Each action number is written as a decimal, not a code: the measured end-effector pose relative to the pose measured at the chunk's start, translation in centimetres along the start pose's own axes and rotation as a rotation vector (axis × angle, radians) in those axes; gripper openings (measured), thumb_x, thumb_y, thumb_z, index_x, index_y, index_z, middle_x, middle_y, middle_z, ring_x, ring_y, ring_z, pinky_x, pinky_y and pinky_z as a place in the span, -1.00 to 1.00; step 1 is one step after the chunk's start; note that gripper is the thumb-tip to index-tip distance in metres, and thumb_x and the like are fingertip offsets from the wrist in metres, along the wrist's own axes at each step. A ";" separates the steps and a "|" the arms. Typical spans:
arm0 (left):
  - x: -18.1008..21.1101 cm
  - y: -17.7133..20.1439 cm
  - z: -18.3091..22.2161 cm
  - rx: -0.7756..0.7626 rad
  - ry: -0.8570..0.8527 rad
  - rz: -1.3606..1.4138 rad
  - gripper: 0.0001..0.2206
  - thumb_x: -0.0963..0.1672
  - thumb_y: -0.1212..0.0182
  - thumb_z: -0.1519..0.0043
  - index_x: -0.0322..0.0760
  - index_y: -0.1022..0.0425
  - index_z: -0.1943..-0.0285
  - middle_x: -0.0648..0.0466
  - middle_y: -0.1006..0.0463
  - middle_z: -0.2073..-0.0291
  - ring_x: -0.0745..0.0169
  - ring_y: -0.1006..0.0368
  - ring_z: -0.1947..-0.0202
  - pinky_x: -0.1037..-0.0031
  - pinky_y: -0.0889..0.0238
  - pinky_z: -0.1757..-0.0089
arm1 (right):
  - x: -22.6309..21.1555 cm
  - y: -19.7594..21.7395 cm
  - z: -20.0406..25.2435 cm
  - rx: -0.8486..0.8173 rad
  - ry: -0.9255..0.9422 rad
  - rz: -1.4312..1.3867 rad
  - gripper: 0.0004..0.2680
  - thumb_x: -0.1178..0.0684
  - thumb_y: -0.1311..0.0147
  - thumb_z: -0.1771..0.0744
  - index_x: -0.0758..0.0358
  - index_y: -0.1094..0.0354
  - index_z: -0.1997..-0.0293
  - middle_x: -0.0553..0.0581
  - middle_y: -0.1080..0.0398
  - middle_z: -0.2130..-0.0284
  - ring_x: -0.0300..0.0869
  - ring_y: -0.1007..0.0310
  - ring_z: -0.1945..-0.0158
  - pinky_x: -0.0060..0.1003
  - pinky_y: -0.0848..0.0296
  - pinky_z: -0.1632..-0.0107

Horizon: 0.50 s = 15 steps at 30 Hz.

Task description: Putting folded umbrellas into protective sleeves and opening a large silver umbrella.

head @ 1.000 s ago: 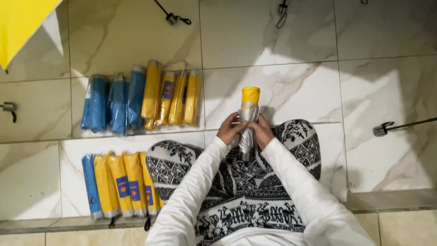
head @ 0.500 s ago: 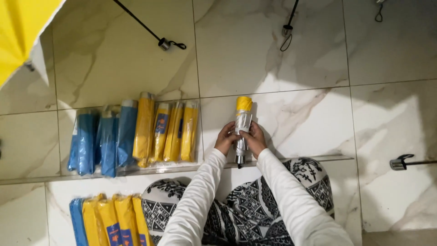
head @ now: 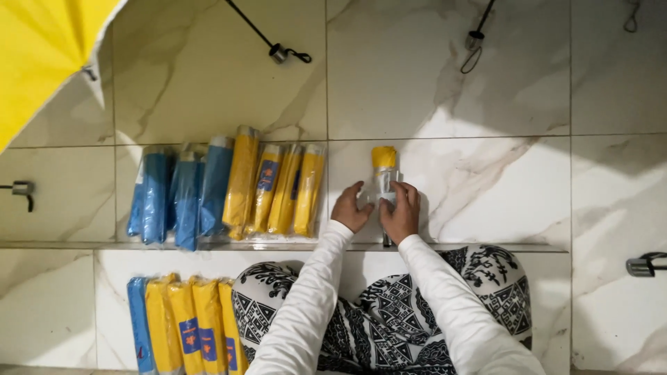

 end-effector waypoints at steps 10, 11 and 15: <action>-1.2 19.3 4.1 0.705 -0.181 -0.495 -0.50 -0.03 -0.21 0.18 -0.23 -0.33 0.03 -0.10 -0.34 0.19 -0.15 -0.27 0.15 0.14 -0.18 0.17 | -9.1 -9.6 3.1 -0.282 0.142 -0.343 -0.78 0.22 -0.03 -0.15 0.23 -0.24 0.18 0.11 -0.17 0.27 -0.03 -0.27 0.18 -0.26 -0.35 0.19; -3.0 20.4 4.3 0.724 -0.083 -0.586 -0.47 -0.02 -0.22 0.22 -0.24 -0.31 0.05 -0.08 -0.32 0.17 -0.14 -0.26 0.14 0.14 -0.20 0.18 | -9.6 -10.9 3.4 -0.303 0.109 -0.407 -0.78 0.22 -0.03 -0.15 0.23 -0.25 0.19 0.11 -0.18 0.27 -0.05 -0.27 0.19 -0.28 -0.36 0.21; -9.5 21.9 5.3 0.413 0.389 -0.677 -0.21 0.04 -0.27 0.21 -0.05 0.06 -0.21 -0.01 -0.12 -0.04 -0.08 -0.07 -0.07 0.05 -0.22 0.13 | -12.8 -14.2 4.1 -0.394 0.051 -0.464 -0.79 0.18 -0.05 -0.15 0.21 -0.26 0.20 0.11 -0.19 0.27 -0.05 -0.29 0.19 -0.31 -0.38 0.21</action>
Point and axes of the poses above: each hand's wrist, its own z-axis away from the middle knuckle, its own y-axis out of the back of the hand, x = y × z, the point moved 9 cm from there along -z, towards the middle knuckle
